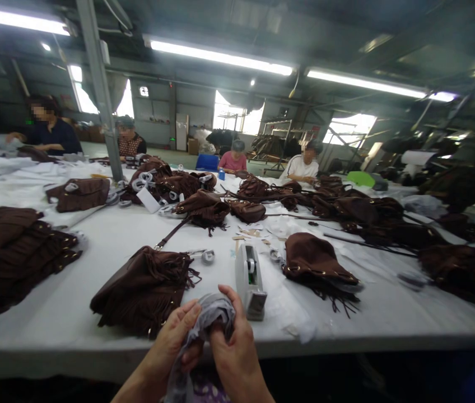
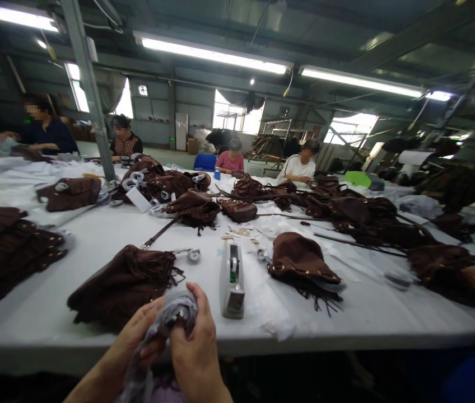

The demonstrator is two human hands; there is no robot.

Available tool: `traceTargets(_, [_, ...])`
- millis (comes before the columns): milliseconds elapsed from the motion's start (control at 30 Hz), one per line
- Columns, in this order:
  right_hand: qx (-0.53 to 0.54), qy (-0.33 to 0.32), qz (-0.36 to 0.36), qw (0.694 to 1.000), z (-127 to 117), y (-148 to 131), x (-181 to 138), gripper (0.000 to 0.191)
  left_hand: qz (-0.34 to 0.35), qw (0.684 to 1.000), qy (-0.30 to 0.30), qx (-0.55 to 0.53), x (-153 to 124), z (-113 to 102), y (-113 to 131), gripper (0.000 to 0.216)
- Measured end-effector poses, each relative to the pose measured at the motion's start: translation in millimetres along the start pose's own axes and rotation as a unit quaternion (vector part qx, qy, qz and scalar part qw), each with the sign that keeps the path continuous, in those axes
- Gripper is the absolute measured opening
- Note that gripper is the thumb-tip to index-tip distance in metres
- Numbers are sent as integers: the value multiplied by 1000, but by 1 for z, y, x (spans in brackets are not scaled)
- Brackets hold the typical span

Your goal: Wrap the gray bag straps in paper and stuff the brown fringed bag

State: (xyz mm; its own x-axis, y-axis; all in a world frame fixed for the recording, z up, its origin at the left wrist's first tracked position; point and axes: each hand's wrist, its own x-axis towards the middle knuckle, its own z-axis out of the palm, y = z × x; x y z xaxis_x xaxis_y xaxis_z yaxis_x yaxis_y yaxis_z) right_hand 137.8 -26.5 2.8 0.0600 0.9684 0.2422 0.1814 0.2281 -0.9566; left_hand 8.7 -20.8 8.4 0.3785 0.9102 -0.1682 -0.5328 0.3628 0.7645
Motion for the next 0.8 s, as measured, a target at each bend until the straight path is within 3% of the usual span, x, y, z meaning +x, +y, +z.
traceTargets(233, [-46, -9, -27, 999, 4, 14, -2, 51, 4, 1000, 18, 6, 0, -8, -5, 50])
traceTargets(433, [65, -163, 21, 984, -28, -9, 10, 52, -15, 984, -51, 168, -5, -21, 6, 42])
traceTargets(567, [-97, -197, 0, 976, -26, -21, 18, 40, -26, 941, -126, 313, -5, -17, 14, 40])
traceTargets(667, [-166, -200, -4, 966, -13, -16, 14, 46, -40, 922, -141, 358, 0, -15, 14, 43])
traceTargets(800, [-101, -151, 8, 983, -5, -8, 10, 40, -78, 936, -161, 302, 3, -19, 12, 42])
